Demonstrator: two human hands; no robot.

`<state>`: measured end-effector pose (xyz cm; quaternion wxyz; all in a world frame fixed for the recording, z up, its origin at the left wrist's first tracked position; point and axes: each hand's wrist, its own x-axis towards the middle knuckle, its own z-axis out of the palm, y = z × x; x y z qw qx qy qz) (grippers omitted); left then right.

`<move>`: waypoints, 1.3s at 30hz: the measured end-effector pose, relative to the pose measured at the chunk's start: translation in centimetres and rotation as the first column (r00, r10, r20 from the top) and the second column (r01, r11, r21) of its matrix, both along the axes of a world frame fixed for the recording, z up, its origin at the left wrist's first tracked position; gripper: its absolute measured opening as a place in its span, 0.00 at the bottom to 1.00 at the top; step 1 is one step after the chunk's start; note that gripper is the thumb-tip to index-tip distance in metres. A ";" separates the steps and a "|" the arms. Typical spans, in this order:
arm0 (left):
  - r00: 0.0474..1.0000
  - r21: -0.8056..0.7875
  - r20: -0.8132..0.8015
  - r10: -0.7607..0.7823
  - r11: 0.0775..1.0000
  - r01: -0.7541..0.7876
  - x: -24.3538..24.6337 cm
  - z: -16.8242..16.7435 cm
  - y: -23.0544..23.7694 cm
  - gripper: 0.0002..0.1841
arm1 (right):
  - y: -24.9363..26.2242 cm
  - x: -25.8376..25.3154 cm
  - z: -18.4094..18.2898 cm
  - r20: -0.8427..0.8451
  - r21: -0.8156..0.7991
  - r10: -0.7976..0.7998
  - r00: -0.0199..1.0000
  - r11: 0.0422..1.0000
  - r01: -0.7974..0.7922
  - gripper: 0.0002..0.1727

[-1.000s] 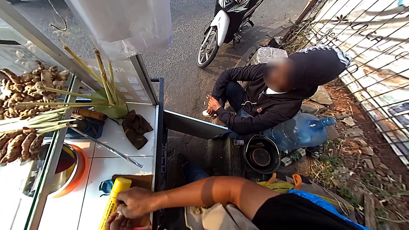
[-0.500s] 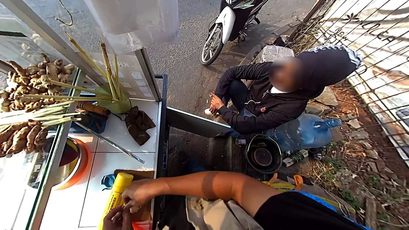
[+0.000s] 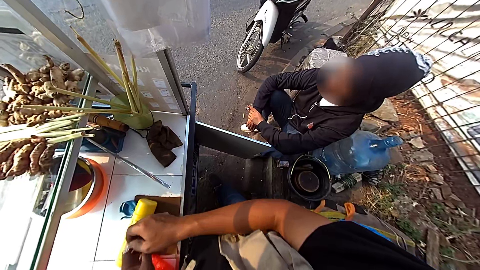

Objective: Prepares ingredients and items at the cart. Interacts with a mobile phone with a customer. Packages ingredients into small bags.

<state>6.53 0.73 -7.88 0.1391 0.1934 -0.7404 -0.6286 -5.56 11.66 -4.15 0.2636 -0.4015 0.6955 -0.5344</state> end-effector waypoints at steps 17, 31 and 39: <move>0.985 -0.236 -0.144 -0.097 0.970 0.061 -0.7 2.8 -0.4 0.21 | 1.3 -1.4 -2.7 -0.065 0.073 0.220 0.973 0.974 -0.215 0.15; 0.992 -0.080 -0.068 0.108 0.990 -0.113 0.8 -1.4 -1.4 0.07 | 1.6 -2.1 -2.1 -0.047 -0.003 0.106 0.993 0.994 -0.106 0.10; 0.992 -0.068 -0.093 0.083 0.994 -0.089 0.0 -0.8 -0.2 0.12 | 0.6 -2.1 -3.3 -0.013 0.008 0.097 0.995 0.995 -0.097 0.11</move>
